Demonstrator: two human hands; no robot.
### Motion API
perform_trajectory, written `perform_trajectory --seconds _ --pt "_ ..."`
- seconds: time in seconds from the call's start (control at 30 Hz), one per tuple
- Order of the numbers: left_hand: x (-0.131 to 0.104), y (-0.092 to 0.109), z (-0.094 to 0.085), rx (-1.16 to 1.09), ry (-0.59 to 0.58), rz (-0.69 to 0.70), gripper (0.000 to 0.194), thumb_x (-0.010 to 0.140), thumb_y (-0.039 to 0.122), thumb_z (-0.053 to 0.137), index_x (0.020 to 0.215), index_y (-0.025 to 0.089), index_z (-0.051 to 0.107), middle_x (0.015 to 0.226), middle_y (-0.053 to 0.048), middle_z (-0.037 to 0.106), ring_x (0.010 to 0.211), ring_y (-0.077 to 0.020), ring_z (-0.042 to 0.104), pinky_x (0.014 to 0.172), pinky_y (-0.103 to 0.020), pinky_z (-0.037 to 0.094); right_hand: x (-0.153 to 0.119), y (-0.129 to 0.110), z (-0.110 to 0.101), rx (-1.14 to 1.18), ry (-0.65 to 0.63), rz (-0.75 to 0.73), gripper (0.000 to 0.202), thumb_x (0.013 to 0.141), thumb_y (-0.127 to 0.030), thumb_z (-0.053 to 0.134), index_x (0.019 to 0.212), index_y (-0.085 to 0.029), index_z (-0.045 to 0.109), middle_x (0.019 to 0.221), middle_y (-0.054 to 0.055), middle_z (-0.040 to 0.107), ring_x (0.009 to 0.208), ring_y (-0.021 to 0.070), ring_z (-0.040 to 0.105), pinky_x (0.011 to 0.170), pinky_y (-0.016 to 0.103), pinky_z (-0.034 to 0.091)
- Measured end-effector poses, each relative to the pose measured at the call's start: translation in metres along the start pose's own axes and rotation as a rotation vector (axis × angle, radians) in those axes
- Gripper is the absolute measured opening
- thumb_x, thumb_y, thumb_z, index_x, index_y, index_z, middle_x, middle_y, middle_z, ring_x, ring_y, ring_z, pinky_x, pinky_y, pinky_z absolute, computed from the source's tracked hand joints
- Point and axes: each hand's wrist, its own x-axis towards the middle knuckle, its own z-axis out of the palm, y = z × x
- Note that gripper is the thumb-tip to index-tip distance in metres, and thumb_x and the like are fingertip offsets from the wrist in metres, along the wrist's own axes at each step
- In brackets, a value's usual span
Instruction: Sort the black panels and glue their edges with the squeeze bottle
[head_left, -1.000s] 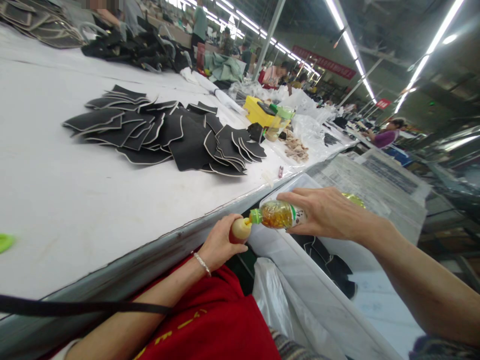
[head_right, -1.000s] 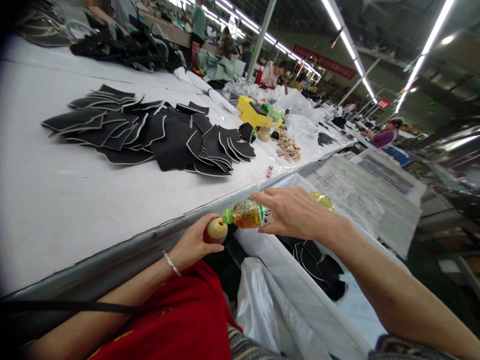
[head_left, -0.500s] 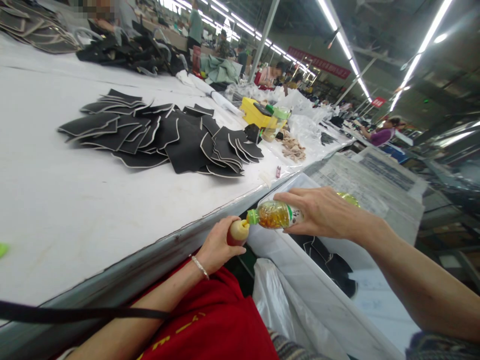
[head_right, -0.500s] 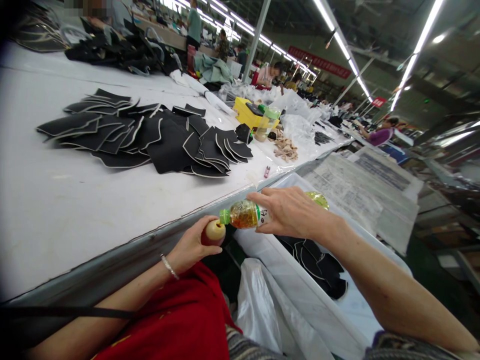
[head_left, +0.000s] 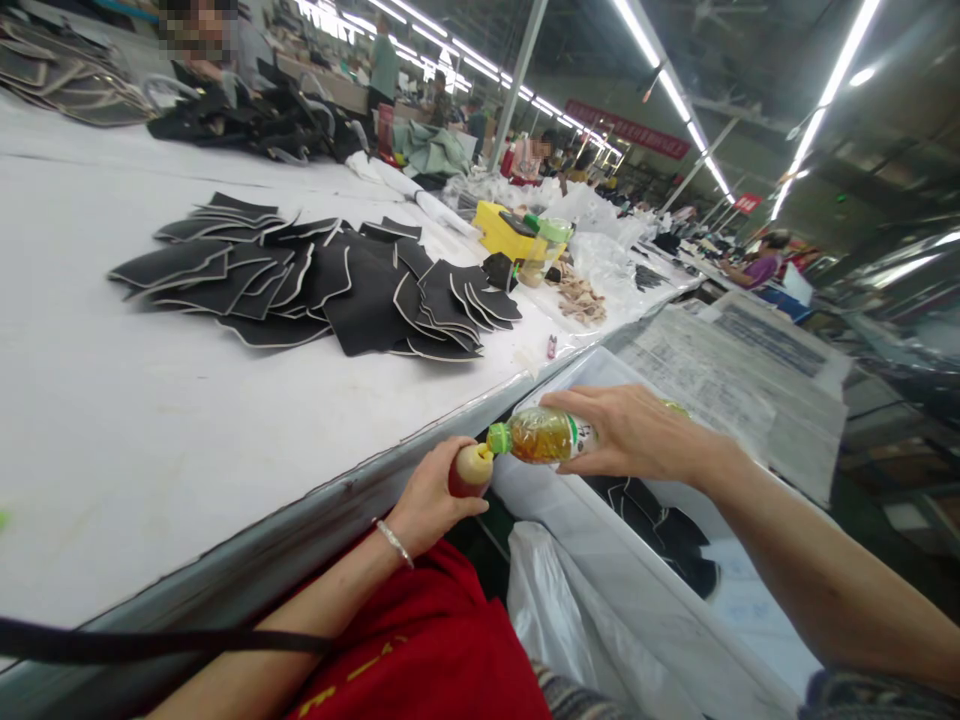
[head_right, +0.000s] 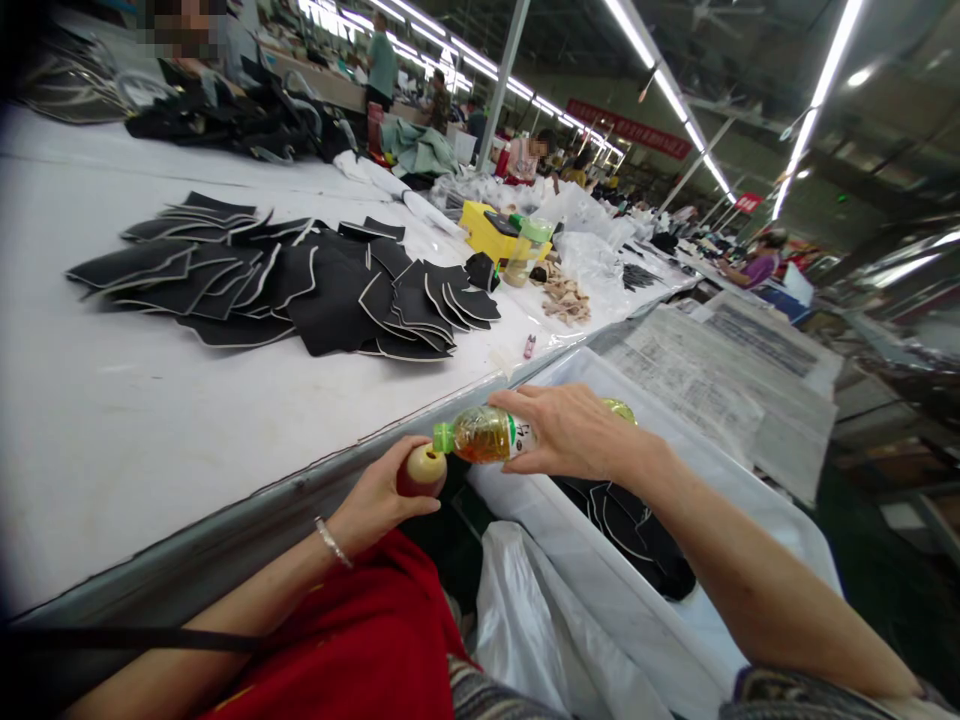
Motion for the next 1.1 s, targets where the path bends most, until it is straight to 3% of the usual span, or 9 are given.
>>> perform_trajectory --seconds 1.1 --pt "-0.002 0.001 0.004 0.076 0.017 0.037 0.065 0.059 0.014 0.081 0.116 0.022 0.052 0.115 -0.004 0.060 0.104 -0.0257 0.055 0.095 -0.041 0.042 0.001 -0.009 -0.011 -0.179 -0.091 -0.002 0.051 0.084 -0.045 0.066 0.126 -0.022 0.051 0.097 0.007 0.064 0.082 0.0233 0.061 0.063 0.030 0.039"
